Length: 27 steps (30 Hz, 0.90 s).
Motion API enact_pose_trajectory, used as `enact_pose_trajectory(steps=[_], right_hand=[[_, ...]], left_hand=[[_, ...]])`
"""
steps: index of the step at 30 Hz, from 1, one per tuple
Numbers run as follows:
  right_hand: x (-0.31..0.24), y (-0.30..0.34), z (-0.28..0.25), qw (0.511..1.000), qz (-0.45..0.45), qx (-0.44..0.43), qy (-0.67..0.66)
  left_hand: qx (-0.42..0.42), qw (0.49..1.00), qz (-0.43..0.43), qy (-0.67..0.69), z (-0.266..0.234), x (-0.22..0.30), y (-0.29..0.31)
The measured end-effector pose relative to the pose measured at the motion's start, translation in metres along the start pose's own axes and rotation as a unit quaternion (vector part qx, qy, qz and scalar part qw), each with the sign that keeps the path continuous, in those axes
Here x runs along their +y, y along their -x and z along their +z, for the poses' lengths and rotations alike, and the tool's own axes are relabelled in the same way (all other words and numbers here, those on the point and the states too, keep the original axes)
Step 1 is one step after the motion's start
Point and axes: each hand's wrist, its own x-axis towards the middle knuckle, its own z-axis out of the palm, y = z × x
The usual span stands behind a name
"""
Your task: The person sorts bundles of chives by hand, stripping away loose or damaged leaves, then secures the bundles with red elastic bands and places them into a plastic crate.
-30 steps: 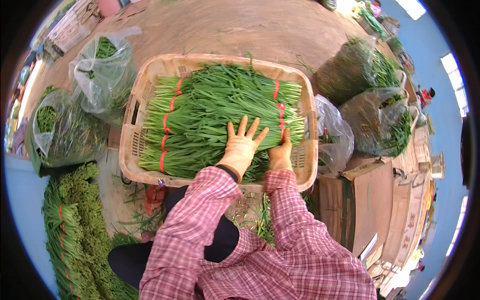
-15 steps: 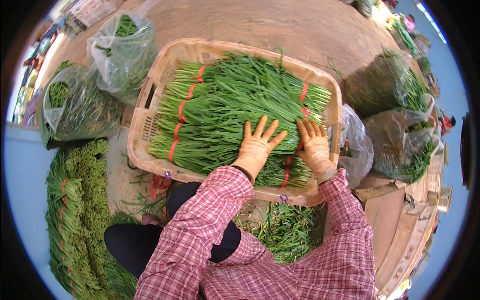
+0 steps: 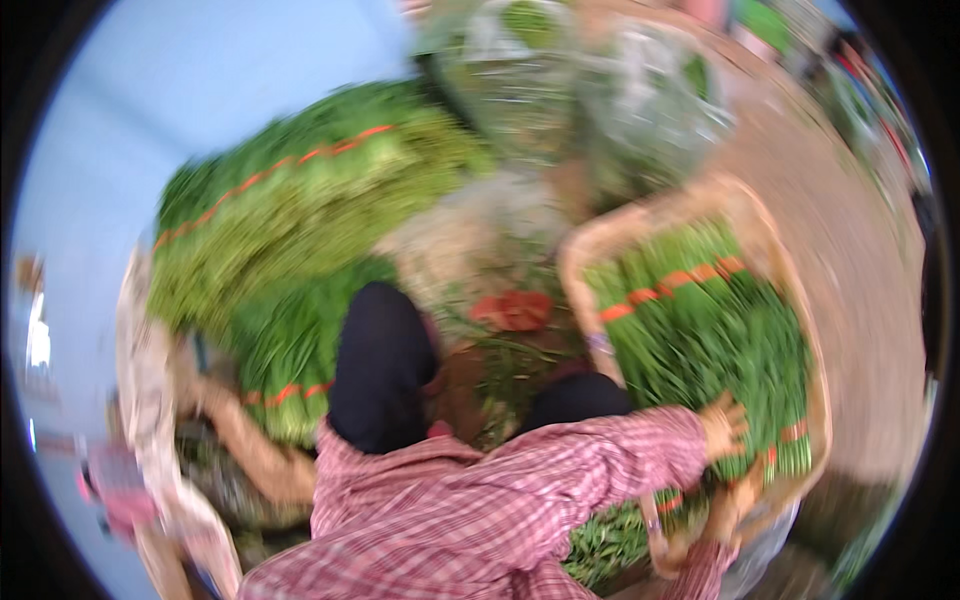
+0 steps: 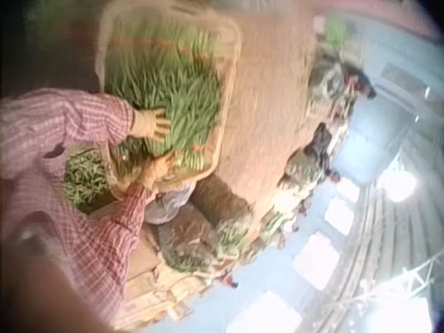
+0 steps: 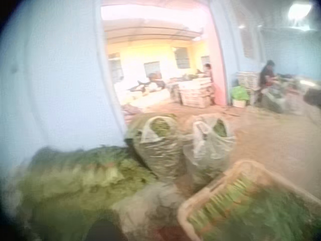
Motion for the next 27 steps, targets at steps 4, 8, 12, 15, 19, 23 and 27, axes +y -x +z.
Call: enact_pose_trajectory(steps=[4, 8, 12, 15, 19, 23, 27], right_hand=[[-0.013, 0.005, -0.012, 0.993, 0.109, -0.023, 0.035], [-0.059, -0.012, -0.047, 0.977, -0.167, 0.059, 0.120], [-0.079, -0.026, -0.054, 0.987, -0.125, 0.086, 0.053], [-0.083, -0.033, -0.059, 0.992, -0.088, 0.086, 0.007], [-0.078, -0.049, -0.069, 0.995, -0.038, 0.078, -0.045], [-0.065, -0.060, -0.078, 0.992, 0.006, 0.062, -0.111], [-0.058, -0.091, -0.085, 0.981, 0.005, 0.037, -0.188]], left_hand=[[0.143, 0.969, -0.043, 0.197, -0.089, -0.012, 0.087], [0.368, 0.869, -0.246, 0.220, -0.108, -0.077, 0.281], [0.535, 0.694, -0.481, 0.017, -0.047, -0.102, 0.496], [0.570, 0.518, -0.620, 0.151, 0.049, -0.081, 0.637], [0.212, 0.256, -0.924, 0.191, 0.223, -0.004, 0.770], [0.154, 0.139, -0.934, 0.291, 0.276, 0.034, 0.787], [0.102, 0.198, -0.941, 0.253, 0.264, 0.024, 0.786]])
